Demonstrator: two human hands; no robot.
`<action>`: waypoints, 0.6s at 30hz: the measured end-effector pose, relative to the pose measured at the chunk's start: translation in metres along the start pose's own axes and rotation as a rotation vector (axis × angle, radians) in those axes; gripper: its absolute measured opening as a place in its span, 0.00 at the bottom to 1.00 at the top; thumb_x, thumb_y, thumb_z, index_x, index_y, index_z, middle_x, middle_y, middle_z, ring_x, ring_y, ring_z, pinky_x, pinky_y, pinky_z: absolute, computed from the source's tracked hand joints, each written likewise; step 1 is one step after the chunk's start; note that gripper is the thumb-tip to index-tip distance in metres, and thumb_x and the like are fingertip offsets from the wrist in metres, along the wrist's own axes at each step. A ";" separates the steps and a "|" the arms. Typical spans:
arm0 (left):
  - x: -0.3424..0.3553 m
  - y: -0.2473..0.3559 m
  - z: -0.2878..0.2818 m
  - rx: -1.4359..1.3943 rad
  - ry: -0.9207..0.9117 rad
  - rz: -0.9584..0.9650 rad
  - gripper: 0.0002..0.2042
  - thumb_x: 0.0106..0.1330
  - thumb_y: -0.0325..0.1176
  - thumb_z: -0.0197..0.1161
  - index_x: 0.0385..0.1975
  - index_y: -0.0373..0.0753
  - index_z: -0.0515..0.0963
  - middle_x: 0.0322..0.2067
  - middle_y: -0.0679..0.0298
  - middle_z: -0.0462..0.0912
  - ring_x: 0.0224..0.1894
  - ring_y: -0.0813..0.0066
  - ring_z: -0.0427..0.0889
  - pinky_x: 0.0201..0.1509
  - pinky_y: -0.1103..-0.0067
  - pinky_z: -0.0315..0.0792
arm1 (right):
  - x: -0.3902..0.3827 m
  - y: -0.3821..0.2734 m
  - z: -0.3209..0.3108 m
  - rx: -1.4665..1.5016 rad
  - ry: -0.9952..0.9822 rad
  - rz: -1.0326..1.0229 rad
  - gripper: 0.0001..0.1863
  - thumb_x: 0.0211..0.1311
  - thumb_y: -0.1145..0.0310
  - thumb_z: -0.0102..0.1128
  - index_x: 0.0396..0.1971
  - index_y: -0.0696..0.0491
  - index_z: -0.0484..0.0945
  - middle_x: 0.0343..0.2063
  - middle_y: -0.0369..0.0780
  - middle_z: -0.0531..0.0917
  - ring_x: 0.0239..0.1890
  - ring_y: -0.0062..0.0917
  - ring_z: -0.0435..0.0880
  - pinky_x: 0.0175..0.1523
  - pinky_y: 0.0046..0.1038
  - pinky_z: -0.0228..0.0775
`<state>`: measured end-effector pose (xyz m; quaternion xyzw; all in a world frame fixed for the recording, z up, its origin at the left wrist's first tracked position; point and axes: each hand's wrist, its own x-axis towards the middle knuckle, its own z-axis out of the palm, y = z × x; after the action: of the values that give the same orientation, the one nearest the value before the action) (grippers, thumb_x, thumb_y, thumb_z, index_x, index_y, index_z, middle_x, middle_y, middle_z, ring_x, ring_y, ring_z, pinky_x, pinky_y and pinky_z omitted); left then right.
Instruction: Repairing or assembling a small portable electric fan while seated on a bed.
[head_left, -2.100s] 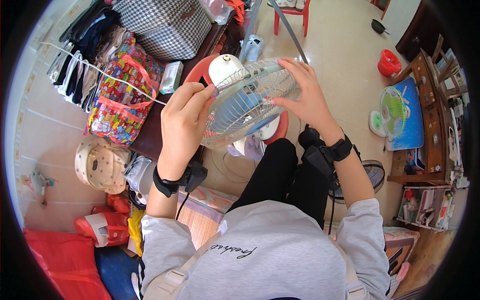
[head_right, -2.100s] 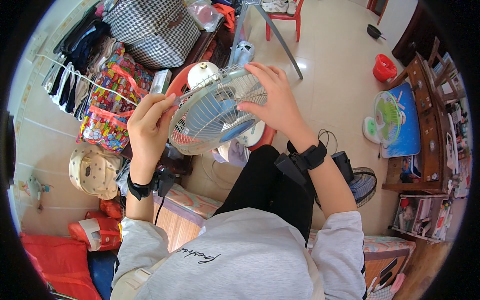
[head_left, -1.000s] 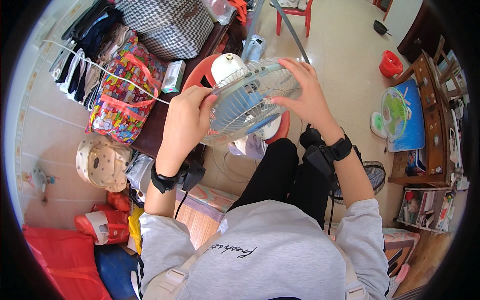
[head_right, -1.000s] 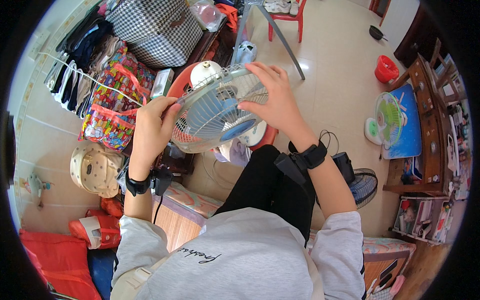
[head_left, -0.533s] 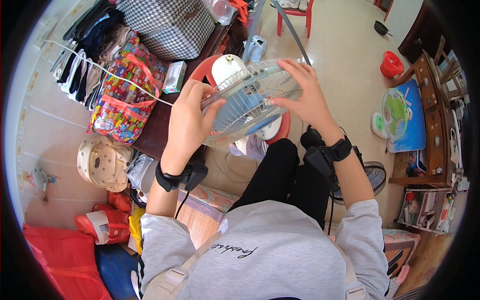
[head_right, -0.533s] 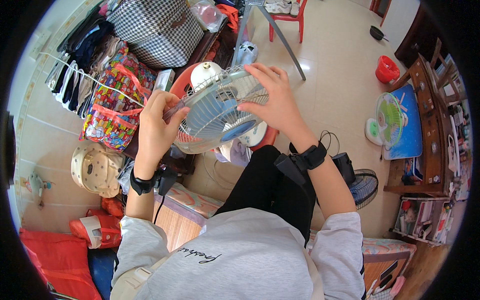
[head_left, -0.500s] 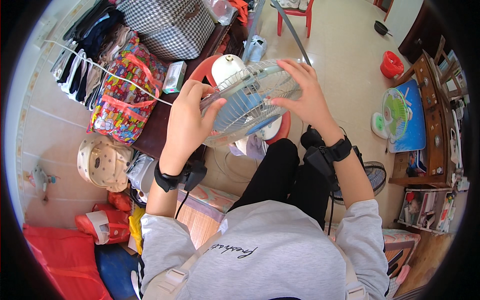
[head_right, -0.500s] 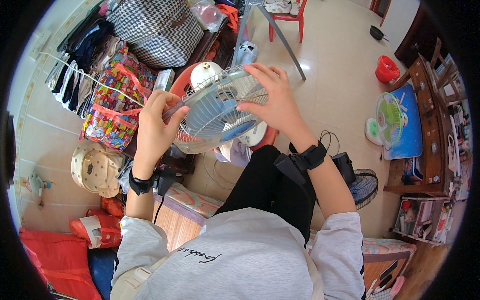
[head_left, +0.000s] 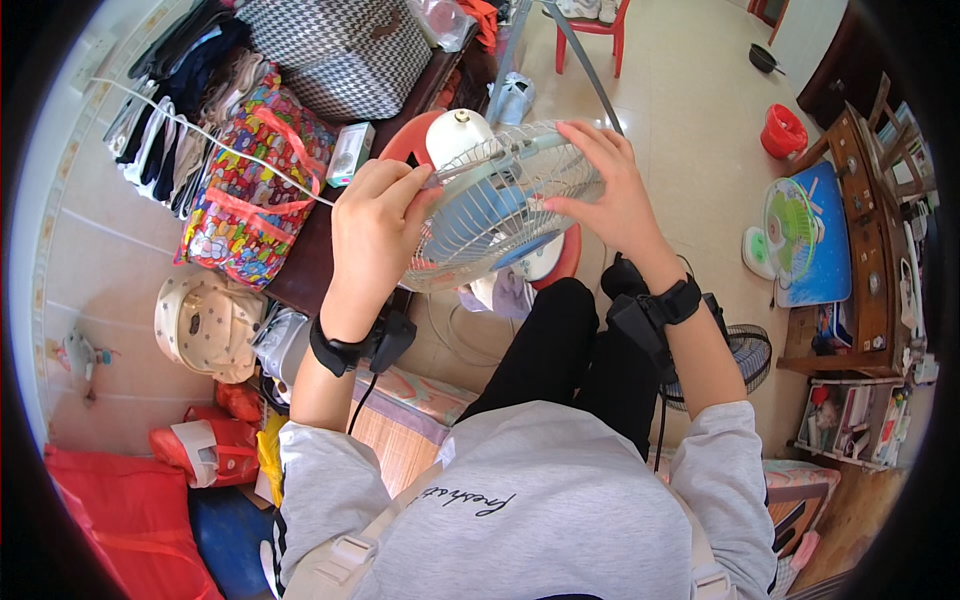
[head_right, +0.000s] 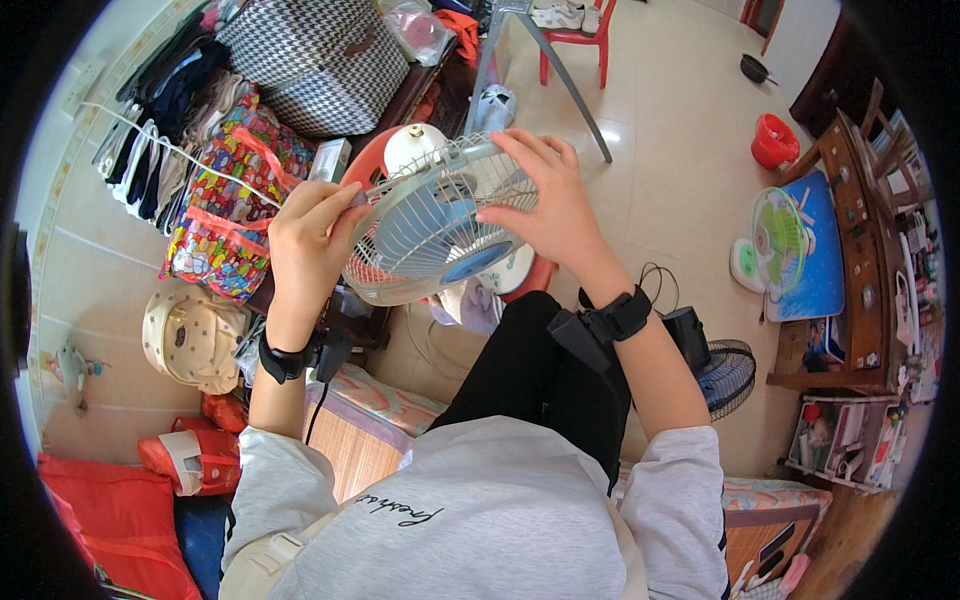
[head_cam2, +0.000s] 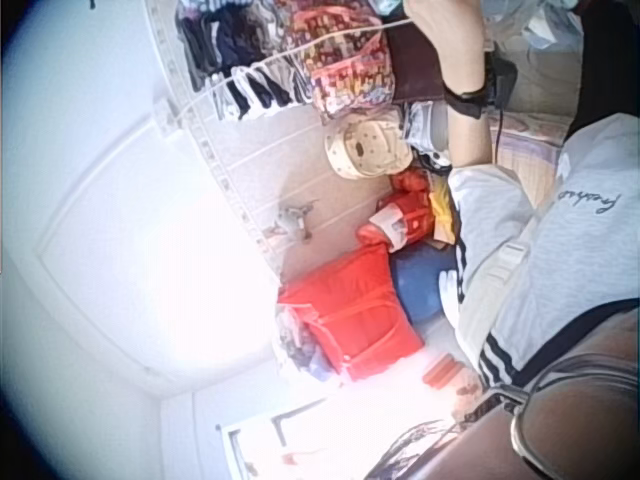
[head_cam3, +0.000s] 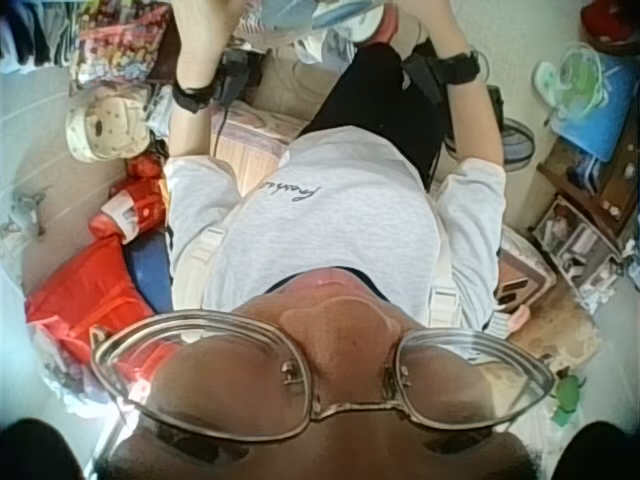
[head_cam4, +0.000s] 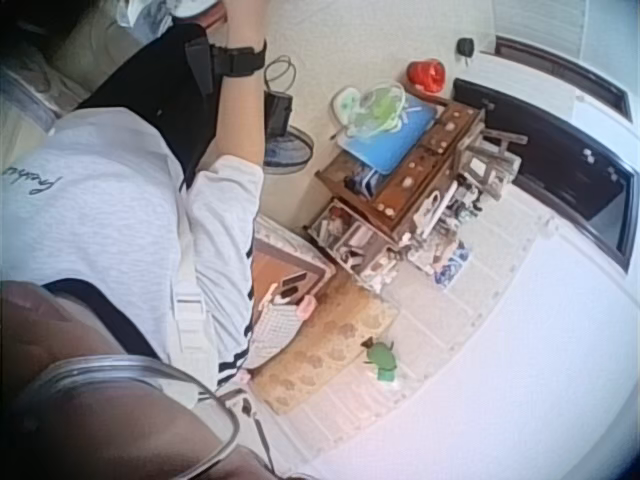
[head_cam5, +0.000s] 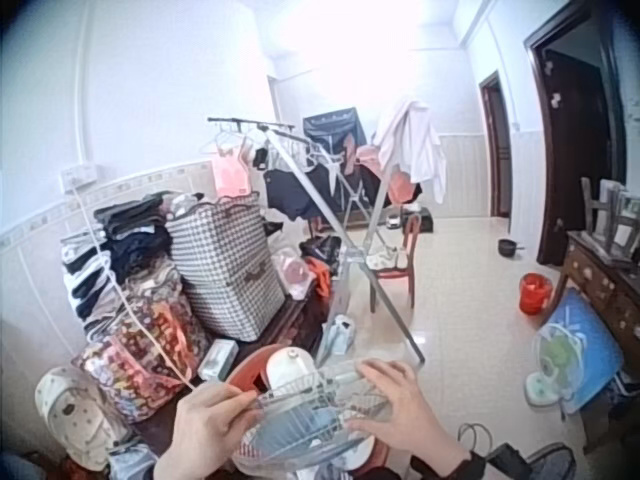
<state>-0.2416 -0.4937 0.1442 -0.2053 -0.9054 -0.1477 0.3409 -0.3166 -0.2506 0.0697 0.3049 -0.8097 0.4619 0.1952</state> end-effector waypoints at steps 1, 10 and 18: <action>0.000 0.000 0.001 0.033 0.041 0.031 0.07 0.50 0.26 0.66 0.28 0.32 0.78 0.25 0.58 0.76 0.26 0.58 0.77 0.30 0.71 0.71 | 0.000 0.000 0.000 0.002 -0.002 0.002 0.41 0.33 0.66 0.75 0.55 0.49 0.70 0.55 0.41 0.71 0.56 0.42 0.62 0.61 0.39 0.57; -0.001 0.016 -0.010 -0.182 -0.116 -0.220 0.06 0.54 0.26 0.63 0.29 0.30 0.77 0.25 0.56 0.75 0.26 0.57 0.77 0.31 0.71 0.71 | 0.000 0.000 0.001 0.001 0.000 -0.003 0.41 0.32 0.65 0.75 0.55 0.49 0.70 0.55 0.41 0.71 0.56 0.42 0.62 0.61 0.39 0.57; -0.001 0.005 -0.007 -0.136 -0.189 -0.157 0.06 0.56 0.24 0.61 0.32 0.28 0.78 0.25 0.54 0.78 0.27 0.59 0.79 0.29 0.73 0.69 | 0.000 0.000 0.000 -0.003 0.000 0.004 0.41 0.33 0.64 0.75 0.55 0.49 0.70 0.55 0.41 0.71 0.56 0.42 0.62 0.61 0.39 0.57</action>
<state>-0.2347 -0.4924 0.1493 -0.1695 -0.9347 -0.2150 0.2268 -0.3170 -0.2508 0.0695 0.3033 -0.8109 0.4610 0.1946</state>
